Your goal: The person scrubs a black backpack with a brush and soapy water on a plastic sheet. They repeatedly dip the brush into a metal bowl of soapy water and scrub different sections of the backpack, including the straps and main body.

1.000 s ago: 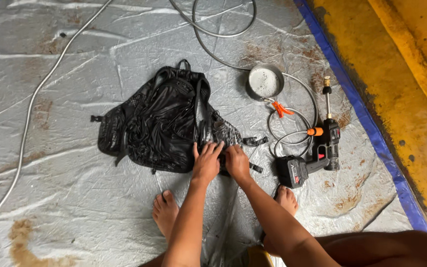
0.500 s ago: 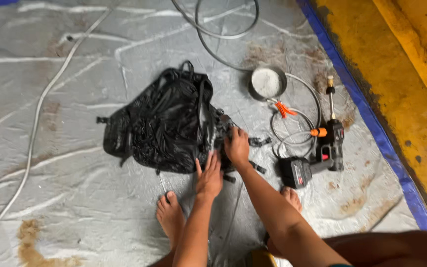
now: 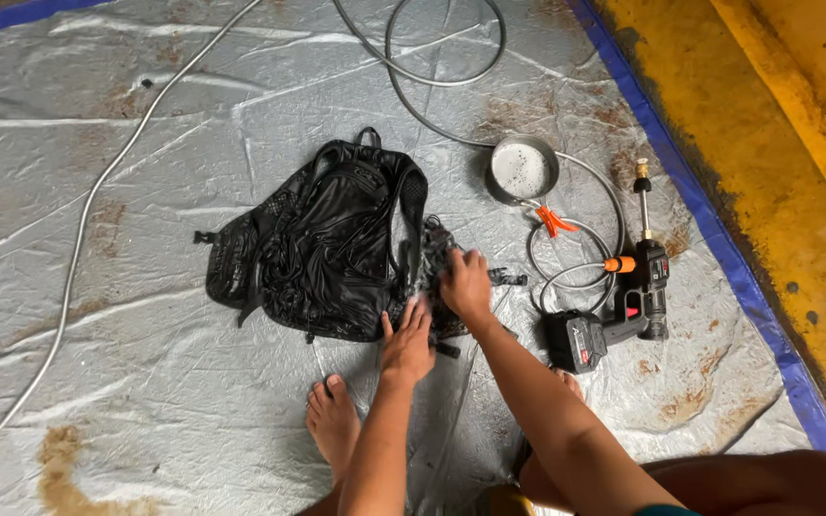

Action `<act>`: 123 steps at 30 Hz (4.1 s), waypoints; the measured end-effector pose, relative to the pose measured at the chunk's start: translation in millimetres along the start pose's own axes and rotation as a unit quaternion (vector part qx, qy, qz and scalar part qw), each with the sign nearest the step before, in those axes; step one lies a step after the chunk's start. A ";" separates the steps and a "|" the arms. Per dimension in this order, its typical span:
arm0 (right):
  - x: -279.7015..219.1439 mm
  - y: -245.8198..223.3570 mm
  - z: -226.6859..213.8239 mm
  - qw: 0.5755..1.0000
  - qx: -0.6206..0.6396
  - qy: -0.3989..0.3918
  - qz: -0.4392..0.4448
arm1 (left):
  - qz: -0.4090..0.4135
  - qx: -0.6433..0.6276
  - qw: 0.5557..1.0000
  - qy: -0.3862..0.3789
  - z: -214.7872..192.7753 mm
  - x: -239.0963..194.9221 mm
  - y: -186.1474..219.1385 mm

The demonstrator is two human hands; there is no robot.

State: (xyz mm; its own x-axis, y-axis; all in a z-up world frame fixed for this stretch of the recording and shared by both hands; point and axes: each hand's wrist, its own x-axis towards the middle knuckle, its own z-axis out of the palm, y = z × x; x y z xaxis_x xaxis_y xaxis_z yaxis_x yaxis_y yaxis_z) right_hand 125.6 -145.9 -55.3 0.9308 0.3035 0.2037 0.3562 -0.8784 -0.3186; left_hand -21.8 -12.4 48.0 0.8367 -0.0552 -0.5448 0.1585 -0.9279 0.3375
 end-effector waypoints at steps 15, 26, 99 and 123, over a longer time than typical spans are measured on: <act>-71.5 -36.8 -64.6 0.988 0.006 -0.126 0.083 | -0.008 0.084 0.996 -0.035 1.9 -19.3 19.0; -145.0 -21.0 -74.9 0.968 0.064 -0.237 -0.040 | -0.047 0.031 0.996 -0.064 58.8 -14.5 8.9; -9.5 8.4 -31.9 0.984 0.169 -0.051 -0.013 | -0.064 -0.111 0.971 0.199 51.0 55.8 37.6; 101.1 21.2 -41.5 0.895 0.016 -0.445 -0.032 | -0.043 -0.116 0.960 0.250 58.6 51.7 26.4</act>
State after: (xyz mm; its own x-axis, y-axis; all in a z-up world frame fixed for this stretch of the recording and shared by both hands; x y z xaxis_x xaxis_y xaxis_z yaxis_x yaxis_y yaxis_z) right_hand 223.8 -149.2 -3.0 0.6003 0.5381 -0.5917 0.3995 -0.8427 -0.3610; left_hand -5.0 -61.4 -16.2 0.9534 0.2552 -0.1608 0.3016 -0.8103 0.5024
